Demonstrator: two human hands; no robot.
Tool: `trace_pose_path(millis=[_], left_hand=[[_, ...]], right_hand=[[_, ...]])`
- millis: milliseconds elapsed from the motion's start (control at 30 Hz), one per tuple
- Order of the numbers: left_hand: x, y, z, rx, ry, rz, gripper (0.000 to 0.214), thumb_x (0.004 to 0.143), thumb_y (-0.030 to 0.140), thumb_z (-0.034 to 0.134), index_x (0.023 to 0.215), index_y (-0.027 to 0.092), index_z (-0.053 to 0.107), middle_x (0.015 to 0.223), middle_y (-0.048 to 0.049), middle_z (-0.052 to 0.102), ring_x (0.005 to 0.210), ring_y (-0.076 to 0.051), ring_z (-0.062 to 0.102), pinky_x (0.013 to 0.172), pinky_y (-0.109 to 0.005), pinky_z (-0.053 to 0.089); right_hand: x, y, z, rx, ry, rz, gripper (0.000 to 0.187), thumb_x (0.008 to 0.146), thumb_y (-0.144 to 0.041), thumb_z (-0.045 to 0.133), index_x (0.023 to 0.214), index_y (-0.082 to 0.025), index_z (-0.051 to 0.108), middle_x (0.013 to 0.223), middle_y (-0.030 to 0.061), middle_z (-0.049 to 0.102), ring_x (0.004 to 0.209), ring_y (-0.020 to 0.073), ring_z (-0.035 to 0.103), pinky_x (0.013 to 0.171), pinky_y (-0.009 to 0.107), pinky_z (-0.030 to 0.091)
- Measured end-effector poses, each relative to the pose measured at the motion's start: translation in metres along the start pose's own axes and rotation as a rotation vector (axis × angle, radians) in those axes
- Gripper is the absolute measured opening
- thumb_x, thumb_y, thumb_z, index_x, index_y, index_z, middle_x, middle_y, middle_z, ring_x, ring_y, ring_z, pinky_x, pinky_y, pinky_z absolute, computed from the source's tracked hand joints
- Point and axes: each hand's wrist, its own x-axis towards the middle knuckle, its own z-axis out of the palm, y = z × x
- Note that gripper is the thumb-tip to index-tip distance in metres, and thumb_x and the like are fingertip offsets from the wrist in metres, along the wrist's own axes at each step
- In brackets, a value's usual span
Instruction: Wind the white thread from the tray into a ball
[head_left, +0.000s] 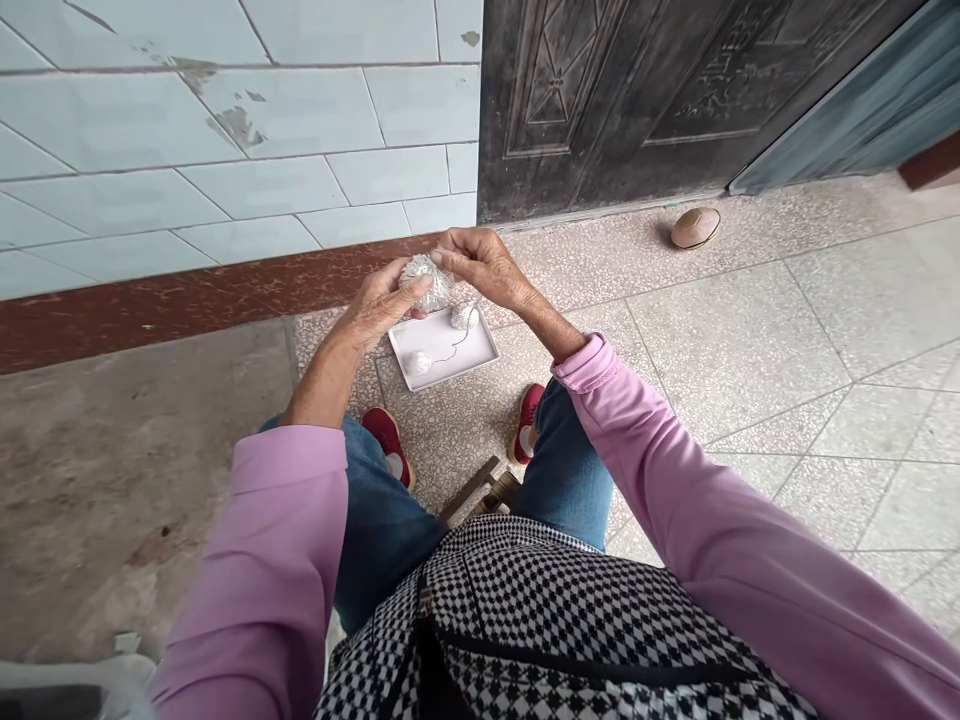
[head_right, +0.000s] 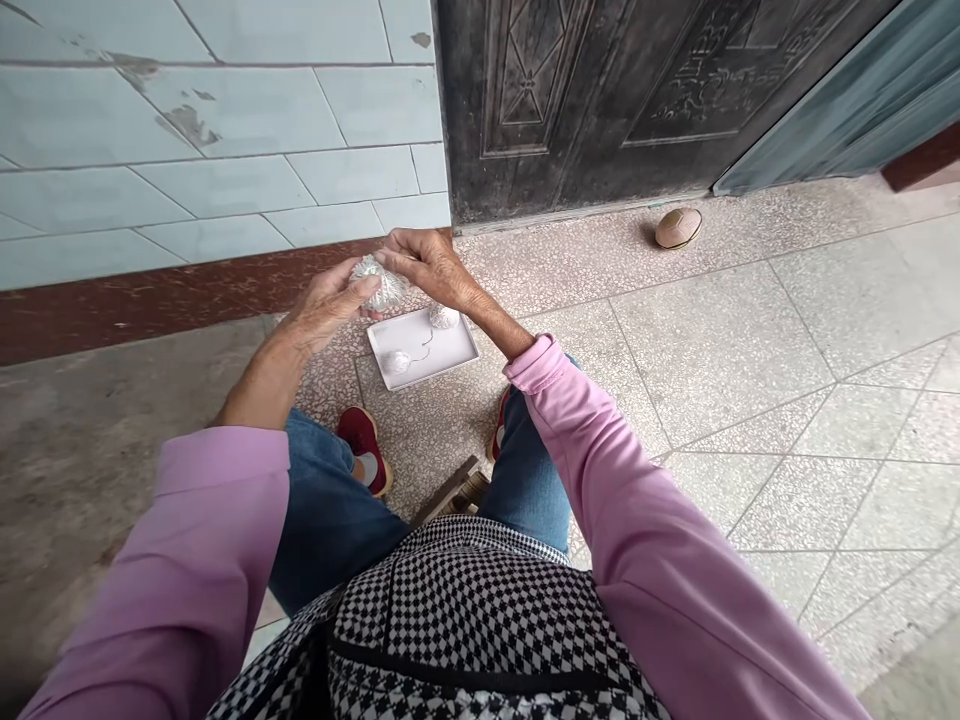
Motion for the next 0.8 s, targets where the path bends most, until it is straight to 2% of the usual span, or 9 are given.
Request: trace_pose_path(millis=[100, 233, 333, 467, 533, 633, 700, 800], left_hand=[[-0.005, 0.005, 0.004, 0.014, -0.074, -0.006, 0.105, 0.075, 0.104, 0.112, 0.136, 0.022, 0.089, 0.132, -0.0128, 0.087, 0.125, -0.038, 0.073, 0.093, -0.049, 0.067], [-0.010, 0.010, 0.007, 0.001, -0.155, -0.012, 0.100, 0.075, 0.101, 0.114, 0.130, 0.020, 0.090, 0.131, -0.0151, 0.088, 0.119, -0.037, 0.076, 0.091, -0.049, 0.068], [-0.013, 0.012, 0.007, -0.043, -0.193, -0.035, 0.100, 0.075, 0.097, 0.116, 0.132, 0.019, 0.089, 0.132, -0.0168, 0.090, 0.113, -0.038, 0.082, 0.091, -0.052, 0.071], [-0.013, 0.013, 0.007, -0.094, -0.233, -0.070, 0.099, 0.071, 0.091, 0.118, 0.134, 0.020, 0.089, 0.121, -0.0166, 0.089, 0.106, -0.038, 0.084, 0.090, -0.056, 0.075], [-0.013, 0.012, 0.007, -0.108, -0.202, -0.060, 0.090, 0.073, 0.084, 0.117, 0.131, 0.022, 0.090, 0.118, -0.0159, 0.089, 0.106, -0.037, 0.082, 0.088, -0.056, 0.075], [-0.012, 0.013, 0.007, -0.147, -0.062, -0.030, 0.073, 0.072, 0.066, 0.116, 0.124, 0.023, 0.088, 0.115, -0.0146, 0.086, 0.111, -0.039, 0.080, 0.084, -0.052, 0.072], [-0.011, 0.013, 0.006, -0.167, 0.009, -0.034, 0.069, 0.069, 0.057, 0.114, 0.121, 0.024, 0.084, 0.113, -0.0132, 0.084, 0.117, -0.041, 0.079, 0.087, -0.054, 0.070], [-0.010, 0.015, 0.002, -0.212, 0.032, -0.007, 0.069, 0.068, 0.051, 0.112, 0.123, 0.025, 0.079, 0.120, -0.0131, 0.084, 0.129, -0.045, 0.078, 0.096, -0.059, 0.070]], right_hand=[[0.000, -0.005, -0.003, -0.006, 0.043, 0.007, 0.061, 0.131, -0.039, 0.087, 0.083, -0.026, 0.052, 0.080, -0.0011, 0.048, 0.084, 0.0196, 0.044, 0.079, 0.032, 0.046], [0.004, -0.006, -0.005, 0.061, 0.073, 0.049, 0.063, 0.131, -0.050, 0.088, 0.085, -0.027, 0.053, 0.077, -0.0028, 0.046, 0.078, 0.0187, 0.040, 0.073, 0.033, 0.043], [0.008, -0.002, -0.005, 0.084, 0.037, 0.091, 0.063, 0.133, -0.053, 0.088, 0.086, -0.026, 0.056, 0.076, -0.0030, 0.048, 0.077, 0.0179, 0.040, 0.072, 0.033, 0.040], [0.011, 0.000, 0.000, 0.137, -0.035, 0.073, 0.068, 0.134, -0.056, 0.089, 0.085, -0.022, 0.057, 0.077, -0.0041, 0.048, 0.077, 0.0152, 0.039, 0.071, 0.027, 0.039], [0.012, 0.000, 0.004, 0.189, -0.035, 0.118, 0.070, 0.133, -0.058, 0.092, 0.086, -0.022, 0.055, 0.075, -0.0057, 0.046, 0.073, 0.0139, 0.036, 0.066, 0.025, 0.035], [0.012, 0.003, 0.010, 0.291, -0.012, 0.206, 0.063, 0.140, -0.044, 0.083, 0.089, -0.024, 0.051, 0.072, -0.0087, 0.040, 0.067, 0.0129, 0.029, 0.060, 0.025, 0.030], [0.013, 0.007, 0.015, 0.351, 0.009, 0.236, 0.059, 0.144, -0.032, 0.073, 0.091, -0.025, 0.049, 0.070, -0.0103, 0.036, 0.066, 0.0129, 0.026, 0.060, 0.025, 0.030], [0.014, 0.014, 0.025, 0.381, 0.039, 0.283, 0.055, 0.148, -0.025, 0.065, 0.094, -0.024, 0.052, 0.067, -0.0124, 0.036, 0.066, 0.0123, 0.026, 0.061, 0.024, 0.030]])
